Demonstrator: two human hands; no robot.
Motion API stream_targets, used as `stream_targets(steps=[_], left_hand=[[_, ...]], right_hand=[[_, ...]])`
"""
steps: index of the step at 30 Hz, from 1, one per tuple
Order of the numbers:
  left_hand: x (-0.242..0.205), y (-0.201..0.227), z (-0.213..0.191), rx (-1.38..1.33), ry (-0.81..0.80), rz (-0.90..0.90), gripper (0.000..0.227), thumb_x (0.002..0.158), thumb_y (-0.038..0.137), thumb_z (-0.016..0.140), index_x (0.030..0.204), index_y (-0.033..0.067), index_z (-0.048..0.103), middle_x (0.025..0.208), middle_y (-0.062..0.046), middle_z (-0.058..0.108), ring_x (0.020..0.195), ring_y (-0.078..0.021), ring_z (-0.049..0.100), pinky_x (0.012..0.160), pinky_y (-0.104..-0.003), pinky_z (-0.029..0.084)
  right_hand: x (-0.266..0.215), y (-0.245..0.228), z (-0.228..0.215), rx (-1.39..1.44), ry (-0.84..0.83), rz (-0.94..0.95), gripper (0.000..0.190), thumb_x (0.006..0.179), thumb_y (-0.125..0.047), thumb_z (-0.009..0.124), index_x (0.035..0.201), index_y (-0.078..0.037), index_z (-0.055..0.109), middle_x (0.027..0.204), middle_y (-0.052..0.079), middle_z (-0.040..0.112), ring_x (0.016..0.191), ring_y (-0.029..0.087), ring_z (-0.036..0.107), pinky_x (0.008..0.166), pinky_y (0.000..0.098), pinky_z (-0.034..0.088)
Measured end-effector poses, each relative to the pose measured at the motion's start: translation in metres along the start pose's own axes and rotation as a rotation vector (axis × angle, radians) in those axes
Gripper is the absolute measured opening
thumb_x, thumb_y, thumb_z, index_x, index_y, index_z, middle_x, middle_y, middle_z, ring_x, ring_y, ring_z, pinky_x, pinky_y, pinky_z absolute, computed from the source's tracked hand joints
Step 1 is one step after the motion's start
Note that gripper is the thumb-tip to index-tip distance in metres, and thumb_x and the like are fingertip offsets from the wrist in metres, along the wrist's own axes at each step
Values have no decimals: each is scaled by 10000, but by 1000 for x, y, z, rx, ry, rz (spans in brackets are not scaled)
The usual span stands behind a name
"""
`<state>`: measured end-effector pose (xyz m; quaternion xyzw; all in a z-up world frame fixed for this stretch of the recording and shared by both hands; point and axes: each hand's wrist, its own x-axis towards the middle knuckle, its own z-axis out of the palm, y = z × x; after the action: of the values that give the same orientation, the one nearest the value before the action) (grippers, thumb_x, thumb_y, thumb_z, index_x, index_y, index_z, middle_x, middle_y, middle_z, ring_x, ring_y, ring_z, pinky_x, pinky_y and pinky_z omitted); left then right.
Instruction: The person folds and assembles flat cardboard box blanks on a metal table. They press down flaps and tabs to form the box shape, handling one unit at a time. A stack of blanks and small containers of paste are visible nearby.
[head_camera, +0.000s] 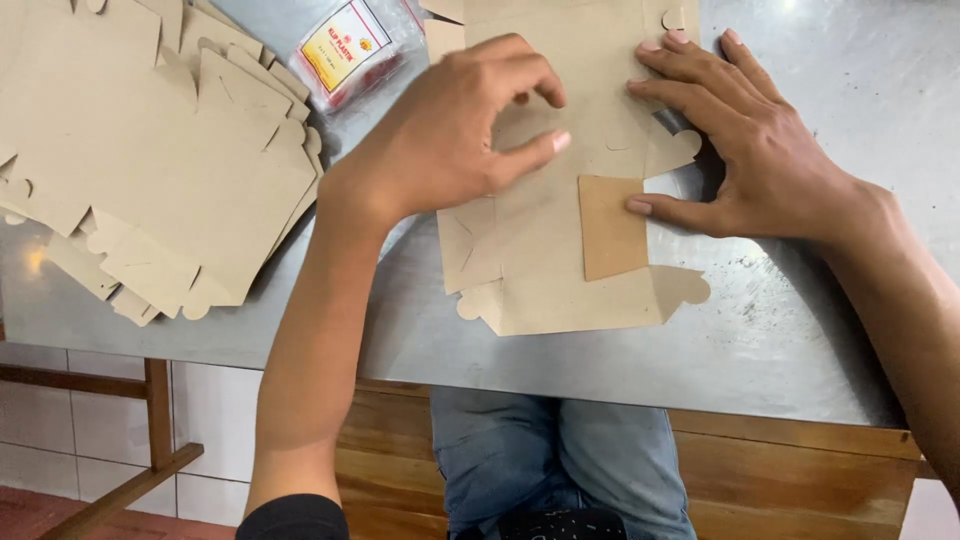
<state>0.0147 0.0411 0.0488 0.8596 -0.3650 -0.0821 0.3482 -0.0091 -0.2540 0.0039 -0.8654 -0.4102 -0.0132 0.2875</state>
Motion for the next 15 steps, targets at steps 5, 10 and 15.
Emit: stream_targets(steps=[5,10,15], left_hand=[[-19,15,-37,59,-102,-311,276,945,283,773,751,89,740,731,13,760,673,-112,668,629,-306,512],[-34,3,-31,305,-287,-639,680,836,351,867,507,120,318,494,-8,280,705,-169,411,550,-367,276],[-30,-2,-29,295,-393,-728,226,704,258,911,623,156,726,639,46,686,1454,-57,486,665,-453,533]], right_hand=[[2,-2,0,-22,-1,-2,928,797,-445,818,1519,40,497,1639,289,441,1575,431,361,1322,611,174],[2,-8,1,-38,-10,3,933,781,-440,810,1527,28,502,1642,285,442,1577,443,365,1315,654,184],[4,-16,8,-87,2,13,717,857,-384,780,1451,-29,594,1604,292,461,1563,500,377,1288,733,162]])
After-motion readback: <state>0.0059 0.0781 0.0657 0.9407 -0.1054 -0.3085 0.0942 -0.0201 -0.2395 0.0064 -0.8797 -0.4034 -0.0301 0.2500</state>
